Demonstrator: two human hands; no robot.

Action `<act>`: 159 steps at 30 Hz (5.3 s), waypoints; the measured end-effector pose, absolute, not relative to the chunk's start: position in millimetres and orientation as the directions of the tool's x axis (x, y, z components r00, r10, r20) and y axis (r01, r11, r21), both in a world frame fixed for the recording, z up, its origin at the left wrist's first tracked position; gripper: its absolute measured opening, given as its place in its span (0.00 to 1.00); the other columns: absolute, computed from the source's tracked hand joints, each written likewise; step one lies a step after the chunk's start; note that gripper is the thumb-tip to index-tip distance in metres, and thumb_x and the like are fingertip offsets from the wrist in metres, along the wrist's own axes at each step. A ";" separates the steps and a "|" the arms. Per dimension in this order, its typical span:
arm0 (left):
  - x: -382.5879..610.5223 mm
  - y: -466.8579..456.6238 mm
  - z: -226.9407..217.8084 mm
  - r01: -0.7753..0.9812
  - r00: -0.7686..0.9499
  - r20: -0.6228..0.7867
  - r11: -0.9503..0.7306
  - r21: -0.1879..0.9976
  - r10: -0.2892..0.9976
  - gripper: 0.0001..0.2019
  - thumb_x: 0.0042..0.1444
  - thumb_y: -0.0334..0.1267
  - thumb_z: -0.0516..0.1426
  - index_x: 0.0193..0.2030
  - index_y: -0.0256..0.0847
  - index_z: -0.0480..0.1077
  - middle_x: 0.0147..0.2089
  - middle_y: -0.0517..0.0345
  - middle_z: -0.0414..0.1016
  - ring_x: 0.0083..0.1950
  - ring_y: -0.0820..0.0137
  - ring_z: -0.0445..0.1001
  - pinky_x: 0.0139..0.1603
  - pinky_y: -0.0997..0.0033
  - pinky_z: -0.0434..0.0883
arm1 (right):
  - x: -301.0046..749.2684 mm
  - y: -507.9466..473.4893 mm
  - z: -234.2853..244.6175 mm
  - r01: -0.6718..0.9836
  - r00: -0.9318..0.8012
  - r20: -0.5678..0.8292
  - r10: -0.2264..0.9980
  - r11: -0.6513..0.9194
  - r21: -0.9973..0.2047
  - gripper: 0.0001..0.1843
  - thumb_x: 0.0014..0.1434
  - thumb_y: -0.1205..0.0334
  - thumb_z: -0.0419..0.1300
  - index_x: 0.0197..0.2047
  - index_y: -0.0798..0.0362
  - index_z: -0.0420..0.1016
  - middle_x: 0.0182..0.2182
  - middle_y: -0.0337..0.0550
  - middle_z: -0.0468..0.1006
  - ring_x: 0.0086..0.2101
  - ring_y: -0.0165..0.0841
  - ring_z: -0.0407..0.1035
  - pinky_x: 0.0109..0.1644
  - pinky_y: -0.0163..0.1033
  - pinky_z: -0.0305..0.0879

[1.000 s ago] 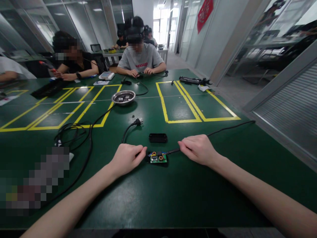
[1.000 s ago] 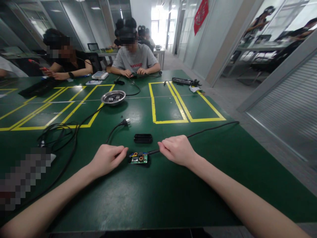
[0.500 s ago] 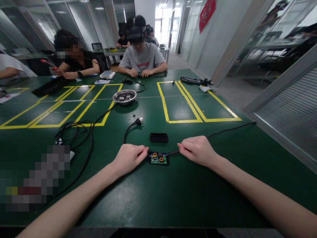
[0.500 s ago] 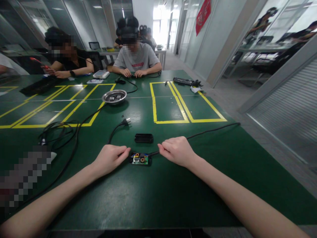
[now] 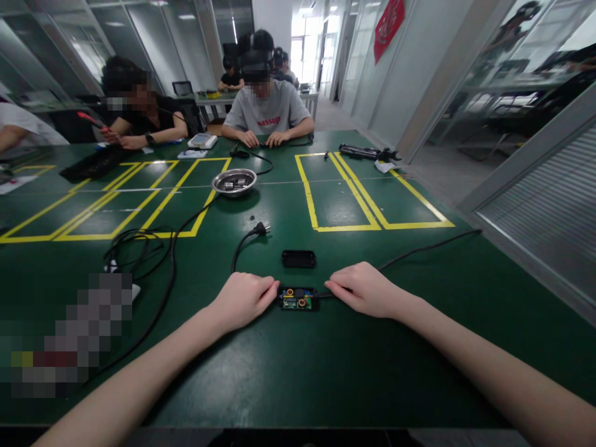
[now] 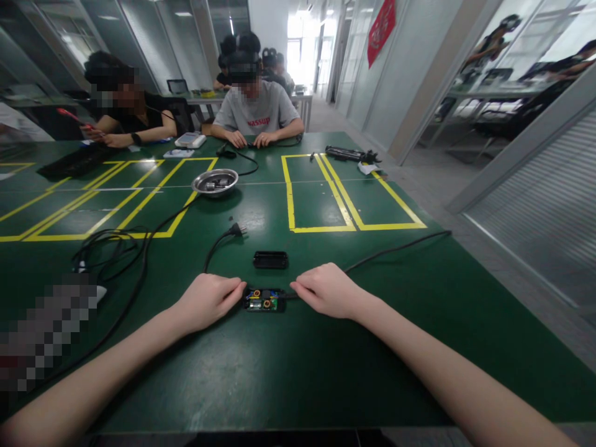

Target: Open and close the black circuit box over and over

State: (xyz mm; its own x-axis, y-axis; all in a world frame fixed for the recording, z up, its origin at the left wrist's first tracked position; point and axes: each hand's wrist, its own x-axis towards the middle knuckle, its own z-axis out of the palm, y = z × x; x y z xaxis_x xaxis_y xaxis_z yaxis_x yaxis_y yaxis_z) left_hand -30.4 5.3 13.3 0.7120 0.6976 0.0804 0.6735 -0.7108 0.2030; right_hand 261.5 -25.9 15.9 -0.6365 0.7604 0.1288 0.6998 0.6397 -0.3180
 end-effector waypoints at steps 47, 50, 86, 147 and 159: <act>-15.4 7.9 5.5 0.761 0.581 0.301 -0.636 0.127 0.756 0.14 0.70 0.38 0.51 0.39 0.41 0.76 0.38 0.56 0.80 0.31 0.69 0.76 0.29 0.72 0.65 | 242.1 -23.8 4.4 0.795 -0.541 0.244 0.805 0.584 -0.162 0.14 0.68 0.64 0.56 0.29 0.52 0.71 0.27 0.40 0.76 0.28 0.32 0.71 0.31 0.35 0.58; -16.8 10.7 1.7 0.704 0.599 0.387 -0.692 0.161 0.701 0.12 0.69 0.36 0.52 0.50 0.41 0.76 0.46 0.53 0.82 0.41 0.66 0.80 0.41 0.68 0.74 | 242.4 -22.1 1.6 0.770 -0.526 0.360 0.770 0.611 -0.184 0.07 0.66 0.64 0.57 0.39 0.52 0.77 0.39 0.48 0.81 0.38 0.37 0.75 0.40 0.39 0.68; -27.5 12.7 3.3 0.324 0.781 0.347 -0.812 0.485 0.519 0.19 0.60 0.43 0.66 0.55 0.42 0.70 0.50 0.49 0.80 0.51 0.60 0.79 0.53 0.58 0.77 | 242.8 -25.8 -1.8 0.310 -0.533 0.608 0.589 0.804 -0.507 0.13 0.65 0.70 0.61 0.51 0.50 0.79 0.46 0.49 0.82 0.45 0.36 0.80 0.50 0.42 0.78; -17.6 -0.4 13.1 0.382 0.850 0.294 -0.896 0.227 0.437 0.20 0.74 0.51 0.48 0.49 0.38 0.72 0.38 0.50 0.77 0.40 0.62 0.74 0.43 0.62 0.69 | 234.8 -30.3 6.7 0.615 -0.748 0.278 0.602 0.787 -0.050 0.19 0.74 0.49 0.53 0.46 0.56 0.76 0.32 0.48 0.81 0.30 0.37 0.76 0.34 0.39 0.65; -15.8 -4.5 10.3 0.342 0.836 0.423 -0.935 0.095 0.349 0.19 0.74 0.49 0.50 0.53 0.36 0.74 0.41 0.48 0.81 0.43 0.61 0.77 0.47 0.60 0.71 | 233.5 -33.2 7.4 0.603 -0.750 0.313 0.582 0.797 -0.038 0.18 0.72 0.48 0.56 0.40 0.55 0.75 0.28 0.45 0.78 0.29 0.35 0.71 0.33 0.39 0.60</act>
State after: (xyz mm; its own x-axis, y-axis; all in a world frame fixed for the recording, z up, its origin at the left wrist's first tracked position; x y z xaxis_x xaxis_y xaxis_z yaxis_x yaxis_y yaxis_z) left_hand -15.8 -4.5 10.3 0.8364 0.3491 0.4226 0.3422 -0.9348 0.0949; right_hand 233.5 -33.2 7.4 -0.7503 0.5824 0.3128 0.6027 0.7970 -0.0381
